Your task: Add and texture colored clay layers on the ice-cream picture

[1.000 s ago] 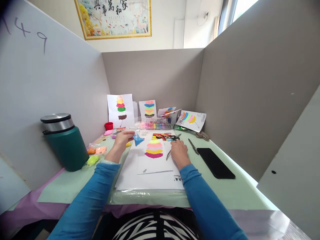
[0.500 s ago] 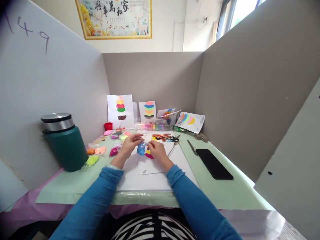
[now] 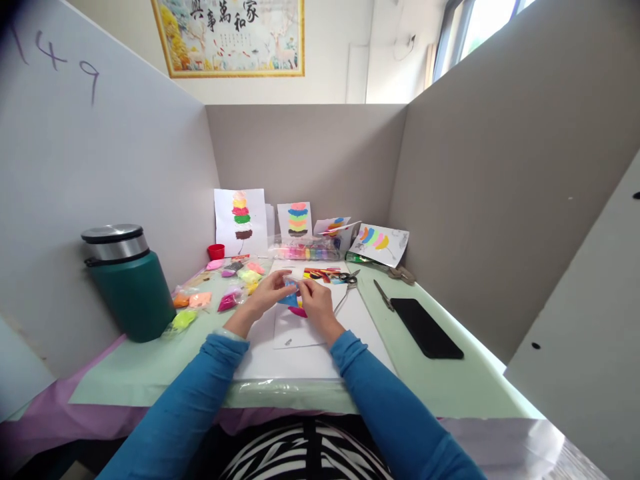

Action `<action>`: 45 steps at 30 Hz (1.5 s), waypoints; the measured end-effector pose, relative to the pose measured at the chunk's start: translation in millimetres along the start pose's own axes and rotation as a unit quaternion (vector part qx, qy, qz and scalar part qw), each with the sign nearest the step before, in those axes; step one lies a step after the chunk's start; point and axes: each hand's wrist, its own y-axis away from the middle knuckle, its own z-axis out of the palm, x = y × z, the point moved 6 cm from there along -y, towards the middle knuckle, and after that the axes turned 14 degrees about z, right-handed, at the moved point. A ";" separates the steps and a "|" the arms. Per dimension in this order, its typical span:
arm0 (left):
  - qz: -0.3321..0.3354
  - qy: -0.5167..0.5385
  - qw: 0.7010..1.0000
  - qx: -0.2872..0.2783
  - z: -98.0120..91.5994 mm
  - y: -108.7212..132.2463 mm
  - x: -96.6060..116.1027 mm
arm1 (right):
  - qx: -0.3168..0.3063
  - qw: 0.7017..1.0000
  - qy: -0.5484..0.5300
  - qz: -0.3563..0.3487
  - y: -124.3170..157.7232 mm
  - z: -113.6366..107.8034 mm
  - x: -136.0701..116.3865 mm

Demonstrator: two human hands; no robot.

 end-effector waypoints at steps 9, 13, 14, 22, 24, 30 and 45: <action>0.016 -0.220 0.971 -0.095 7.1 1.1 14.1 | -0.035 0.993 -0.101 0.048 -2.1 0.2 -2.8; 0.003 -0.302 0.948 -0.094 -1.7 3.2 13.9 | -0.013 0.993 -0.111 0.034 -3.9 -5.9 -3.8; 0.006 -0.313 0.945 -0.091 -3.6 3.7 14.0 | -0.012 0.994 -0.104 0.032 -3.6 -6.2 -3.7; 0.064 -0.352 0.929 -0.092 -2.4 3.7 14.5 | -0.070 0.996 -0.051 0.011 2.6 3.9 -4.9; 0.072 -0.356 0.927 -0.090 -2.4 4.0 14.6 | -0.076 0.996 -0.047 0.012 2.4 5.1 -3.1; 0.089 -0.367 0.921 -0.097 -0.4 5.2 17.5 | -0.091 0.995 -0.042 0.007 2.4 9.6 1.7; 0.136 -0.260 0.955 0.046 -4.3 3.4 26.0 | -0.037 0.993 -0.101 0.041 -2.1 0.6 0.6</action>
